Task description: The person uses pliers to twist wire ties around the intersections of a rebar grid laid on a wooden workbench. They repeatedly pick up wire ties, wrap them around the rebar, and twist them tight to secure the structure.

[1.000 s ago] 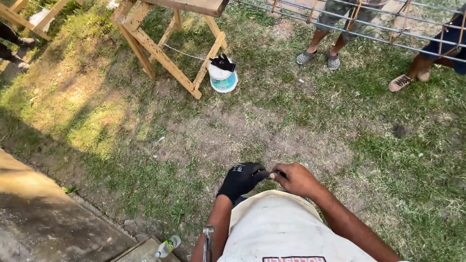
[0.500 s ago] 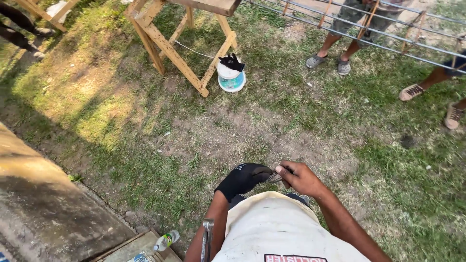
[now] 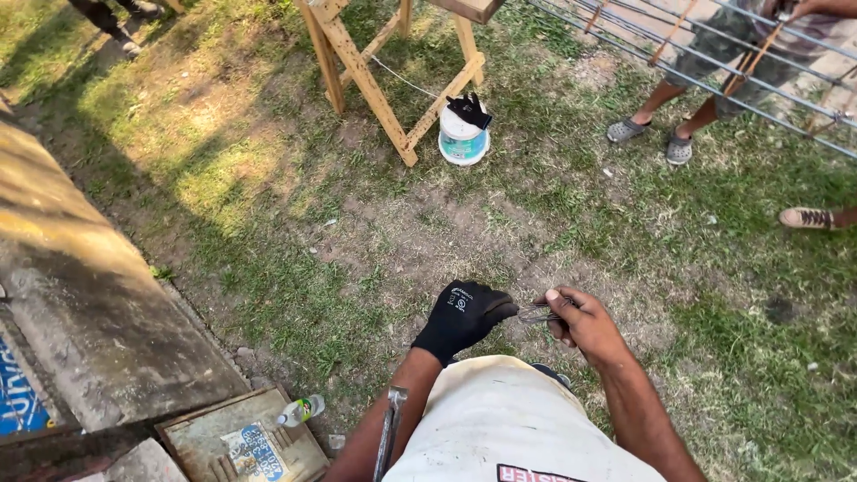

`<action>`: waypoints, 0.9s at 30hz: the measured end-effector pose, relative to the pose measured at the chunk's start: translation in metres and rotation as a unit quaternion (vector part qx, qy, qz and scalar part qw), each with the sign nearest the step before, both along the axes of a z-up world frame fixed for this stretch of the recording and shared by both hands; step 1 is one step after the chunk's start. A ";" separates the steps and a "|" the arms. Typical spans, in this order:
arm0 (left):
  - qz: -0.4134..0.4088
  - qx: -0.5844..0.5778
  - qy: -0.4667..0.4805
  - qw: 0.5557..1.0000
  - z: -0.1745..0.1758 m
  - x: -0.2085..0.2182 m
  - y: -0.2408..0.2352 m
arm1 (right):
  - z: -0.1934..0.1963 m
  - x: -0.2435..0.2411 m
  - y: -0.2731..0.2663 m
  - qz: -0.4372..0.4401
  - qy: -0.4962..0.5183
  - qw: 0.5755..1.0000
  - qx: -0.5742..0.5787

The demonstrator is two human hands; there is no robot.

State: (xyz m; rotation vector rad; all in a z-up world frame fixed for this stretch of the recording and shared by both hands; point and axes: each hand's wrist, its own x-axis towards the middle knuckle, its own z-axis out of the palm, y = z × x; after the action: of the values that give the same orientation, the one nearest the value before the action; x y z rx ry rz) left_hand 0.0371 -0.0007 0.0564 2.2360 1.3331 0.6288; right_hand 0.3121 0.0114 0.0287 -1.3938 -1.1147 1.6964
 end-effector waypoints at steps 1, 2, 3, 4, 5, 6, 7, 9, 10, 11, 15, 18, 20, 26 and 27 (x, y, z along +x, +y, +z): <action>0.017 0.013 0.018 1.000 -0.005 0.001 0.000 | -0.001 -0.002 0.000 -0.004 0.005 1.000 -0.004; 0.022 0.014 0.016 1.000 -0.006 0.001 0.000 | -0.002 -0.003 0.001 0.002 0.003 1.000 -0.002; 0.040 0.025 0.020 0.999 -0.008 0.001 0.000 | -0.003 -0.004 0.002 -0.008 0.002 1.000 -0.003; 0.058 0.035 0.023 0.997 -0.010 0.002 0.000 | -0.004 -0.005 0.002 -0.019 0.001 1.000 -0.004; 0.067 0.036 0.023 0.997 -0.012 0.001 0.000 | -0.001 -0.008 0.001 -0.011 0.001 1.000 -0.002; 0.078 0.032 0.020 0.996 -0.014 0.000 0.000 | 0.003 -0.010 0.000 -0.014 -0.011 1.000 0.000; 0.089 0.029 0.016 0.996 -0.016 0.000 0.001 | 0.006 -0.012 0.000 -0.017 -0.021 1.000 0.003; 0.110 0.031 0.024 0.993 -0.016 -0.001 0.000 | 0.012 -0.020 0.000 -0.017 -0.026 0.999 0.015; 0.123 0.030 0.032 0.991 -0.017 -0.002 0.000 | 0.014 -0.024 -0.001 -0.024 -0.031 0.999 0.024; 0.131 0.030 0.031 0.990 -0.018 -0.003 -0.001 | 0.012 -0.024 0.000 -0.016 -0.033 0.999 0.025; 0.092 -0.039 -0.028 0.995 -0.009 -0.012 -0.001 | 0.003 -0.022 0.006 0.012 -0.046 0.998 0.041; 0.014 -0.112 -0.051 0.992 -0.023 -0.020 0.000 | 0.027 -0.026 0.008 0.077 -0.122 0.989 0.013; -0.025 -0.144 -0.035 0.989 -0.023 -0.025 -0.002 | 0.033 -0.026 0.009 0.120 -0.191 0.974 -0.023; -0.028 -0.349 -0.016 0.937 0.065 -0.006 -0.014 | 0.038 -0.037 0.008 0.219 -0.279 0.933 0.068; -0.017 -0.335 0.008 0.942 0.063 -0.002 -0.013 | 0.037 -0.038 0.008 0.216 -0.280 0.933 0.065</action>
State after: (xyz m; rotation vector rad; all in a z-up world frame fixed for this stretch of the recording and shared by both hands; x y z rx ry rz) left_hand 0.0352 -0.0132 0.1196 1.6995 1.2663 0.1031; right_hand 0.2741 0.0196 0.0656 -1.6877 -1.9344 1.4935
